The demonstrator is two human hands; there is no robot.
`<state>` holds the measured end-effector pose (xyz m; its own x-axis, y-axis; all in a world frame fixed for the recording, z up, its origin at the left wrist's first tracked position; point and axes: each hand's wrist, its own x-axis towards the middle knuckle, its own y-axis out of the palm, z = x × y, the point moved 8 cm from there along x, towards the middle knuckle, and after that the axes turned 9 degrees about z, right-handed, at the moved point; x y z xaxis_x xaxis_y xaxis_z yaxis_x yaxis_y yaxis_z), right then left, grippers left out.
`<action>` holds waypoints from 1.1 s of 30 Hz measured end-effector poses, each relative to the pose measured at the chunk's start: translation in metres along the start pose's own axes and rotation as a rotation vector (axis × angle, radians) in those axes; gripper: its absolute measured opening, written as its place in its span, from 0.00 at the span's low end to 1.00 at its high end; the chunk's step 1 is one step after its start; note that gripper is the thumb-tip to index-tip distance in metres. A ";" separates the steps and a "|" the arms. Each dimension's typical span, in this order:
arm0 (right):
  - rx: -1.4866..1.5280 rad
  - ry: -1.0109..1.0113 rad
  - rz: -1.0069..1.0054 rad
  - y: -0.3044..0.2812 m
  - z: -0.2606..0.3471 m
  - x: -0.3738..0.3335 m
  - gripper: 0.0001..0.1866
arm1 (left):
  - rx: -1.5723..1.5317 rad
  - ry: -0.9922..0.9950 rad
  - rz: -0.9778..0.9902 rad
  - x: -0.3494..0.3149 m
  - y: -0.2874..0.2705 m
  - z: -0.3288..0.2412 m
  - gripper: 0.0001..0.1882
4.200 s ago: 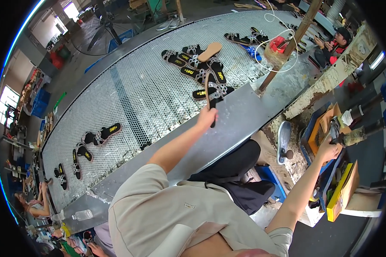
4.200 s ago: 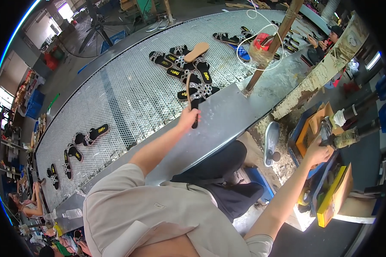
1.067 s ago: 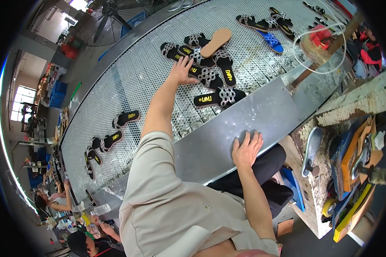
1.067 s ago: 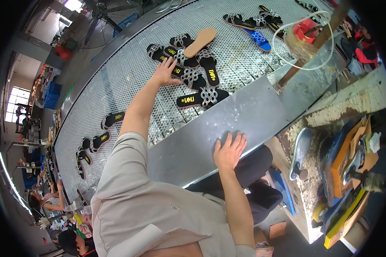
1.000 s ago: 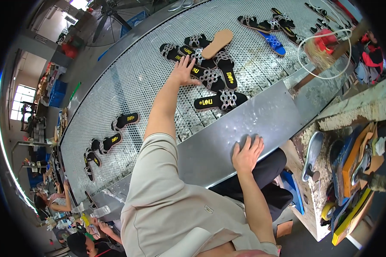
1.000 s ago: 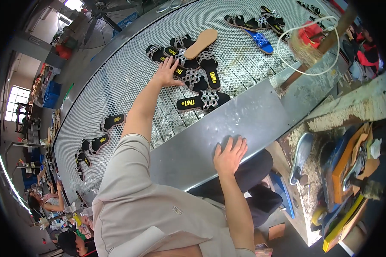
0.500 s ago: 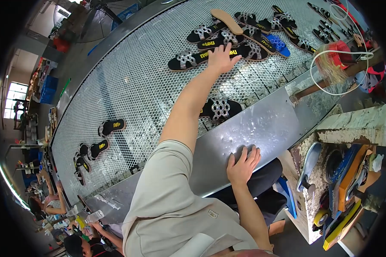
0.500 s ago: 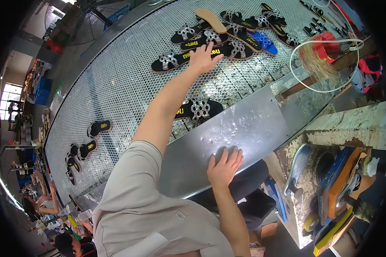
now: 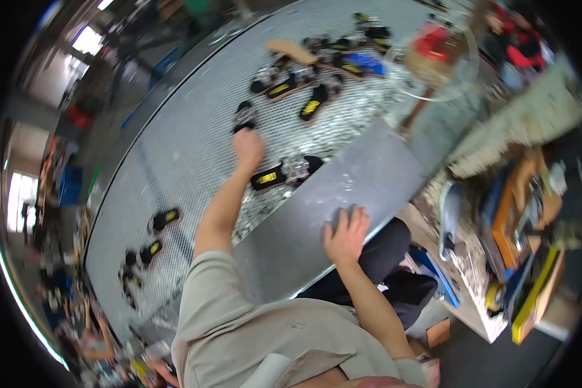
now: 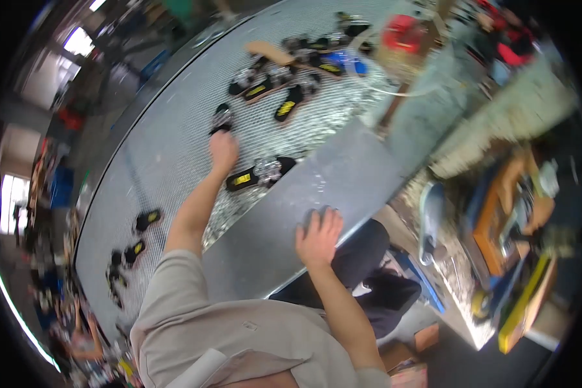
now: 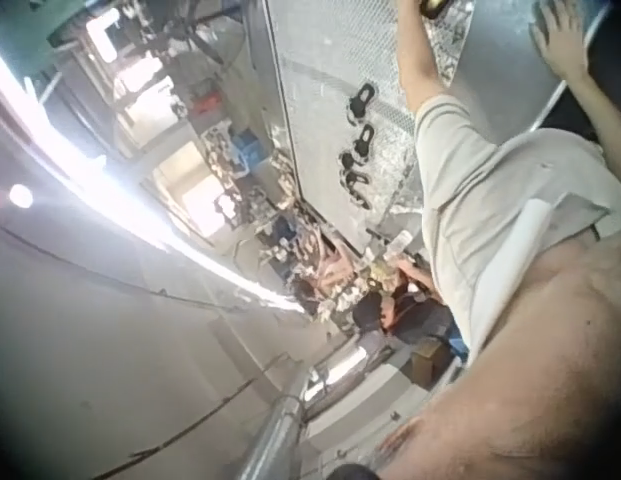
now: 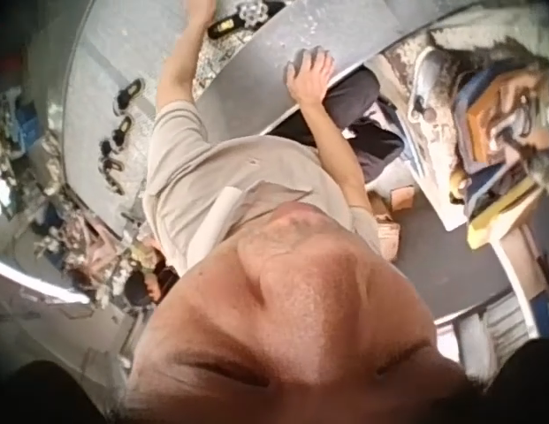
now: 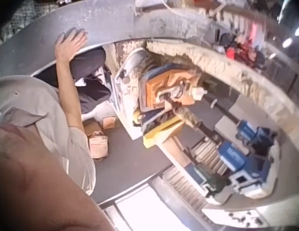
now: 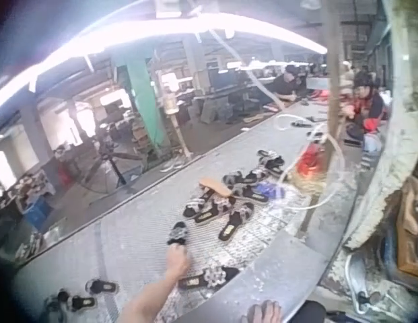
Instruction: Assembling shoe components by hammering heels onto soles on an industrial production line.
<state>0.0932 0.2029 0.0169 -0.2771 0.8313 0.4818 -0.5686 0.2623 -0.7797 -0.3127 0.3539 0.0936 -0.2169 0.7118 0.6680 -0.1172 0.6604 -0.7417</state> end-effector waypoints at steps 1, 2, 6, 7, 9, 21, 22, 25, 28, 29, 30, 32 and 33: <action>0.061 0.012 0.006 0.000 -0.004 0.002 0.33 | 0.038 -0.126 0.010 -0.009 -0.002 0.007 0.12; 0.068 -0.013 0.033 0.002 0.001 0.009 0.32 | -0.030 -0.285 0.020 -0.019 -0.002 0.050 0.13; 0.384 -0.086 -0.108 -0.008 -0.003 0.018 0.25 | 0.207 -0.479 0.114 -0.029 -0.008 0.152 0.20; 0.360 -0.052 -0.197 -0.033 -0.024 0.014 0.25 | 0.436 -0.358 0.336 -0.024 0.017 0.146 0.23; 0.283 0.014 -0.404 -0.107 -0.059 0.005 0.26 | 0.304 -0.578 0.371 -0.010 0.023 0.157 0.21; -0.533 0.579 -0.895 -0.364 -0.301 0.003 0.28 | -0.599 -0.541 0.006 -0.048 -0.051 0.075 0.21; -0.478 0.681 -0.880 -0.364 -0.316 -0.003 0.26 | -0.948 -0.507 0.035 -0.052 -0.047 0.032 0.16; -0.366 0.617 -0.890 -0.356 -0.309 -0.021 0.21 | -1.633 -0.659 0.434 -0.102 -0.057 -0.108 0.09; -0.209 0.192 -1.031 -0.353 -0.201 -0.055 0.21 | -1.860 -0.608 0.521 -0.171 -0.082 -0.212 0.12; -0.160 0.220 -0.970 -0.337 -0.183 -0.071 0.21 | -1.968 -0.613 0.625 -0.198 -0.077 -0.246 0.19; -0.118 0.251 -0.908 -0.323 -0.166 -0.086 0.21 | -2.028 -0.614 0.711 -0.221 -0.087 -0.281 0.21; 0.409 0.438 -0.625 -0.272 -0.141 -0.100 0.18 | -2.216 -0.520 0.772 -0.256 -0.089 -0.341 0.28; 0.549 0.371 -0.614 -0.251 -0.123 -0.107 0.16 | -2.291 -0.503 0.852 -0.273 -0.088 -0.367 0.32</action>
<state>0.3606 0.1081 0.1117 0.4102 0.7518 0.5163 -0.8502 0.5201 -0.0819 0.1127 0.1894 -0.0011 0.2102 0.9718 0.1066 0.7128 -0.2270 0.6637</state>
